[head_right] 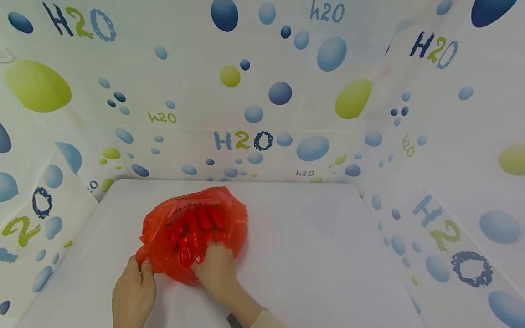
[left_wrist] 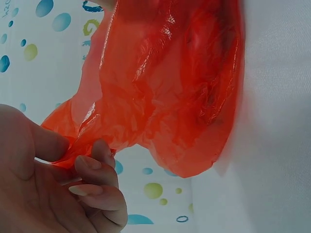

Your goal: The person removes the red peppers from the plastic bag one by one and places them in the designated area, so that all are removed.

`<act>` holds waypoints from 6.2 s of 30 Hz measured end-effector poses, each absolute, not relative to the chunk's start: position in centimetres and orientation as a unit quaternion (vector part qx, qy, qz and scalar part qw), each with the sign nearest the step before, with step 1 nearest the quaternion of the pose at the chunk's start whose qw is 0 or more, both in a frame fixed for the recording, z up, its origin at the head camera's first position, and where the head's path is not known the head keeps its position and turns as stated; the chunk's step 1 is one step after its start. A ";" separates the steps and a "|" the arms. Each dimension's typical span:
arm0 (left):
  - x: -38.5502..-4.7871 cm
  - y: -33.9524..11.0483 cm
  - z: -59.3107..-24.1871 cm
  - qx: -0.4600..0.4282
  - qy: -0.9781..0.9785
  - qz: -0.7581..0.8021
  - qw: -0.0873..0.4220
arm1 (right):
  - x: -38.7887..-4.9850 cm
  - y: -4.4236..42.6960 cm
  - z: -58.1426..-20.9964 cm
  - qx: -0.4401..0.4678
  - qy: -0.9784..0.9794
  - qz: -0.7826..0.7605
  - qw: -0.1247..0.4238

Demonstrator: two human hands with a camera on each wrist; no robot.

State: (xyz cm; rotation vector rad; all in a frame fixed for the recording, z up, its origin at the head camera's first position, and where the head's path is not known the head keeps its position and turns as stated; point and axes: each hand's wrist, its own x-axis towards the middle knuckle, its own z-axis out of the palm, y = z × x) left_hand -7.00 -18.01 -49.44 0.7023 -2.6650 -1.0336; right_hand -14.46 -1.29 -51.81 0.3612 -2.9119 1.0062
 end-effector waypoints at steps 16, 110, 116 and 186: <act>-6.9 -18.0 -49.8 0.224 -0.903 -0.341 0.135 | -14.3 -0.5 -50.7 0.101 -0.918 0.376 0.074; -8.0 -17.4 -50.0 0.223 -0.905 -0.337 0.135 | -24.2 12.1 -49.9 -0.023 -0.879 0.431 0.204; -8.0 -17.4 -50.4 0.219 -0.903 -0.337 0.150 | -25.6 12.6 -50.9 -0.030 -0.884 0.424 0.194; -7.6 -16.7 -50.2 0.206 -0.908 -0.334 0.144 | -28.9 14.6 -51.3 -0.078 -0.948 0.292 0.102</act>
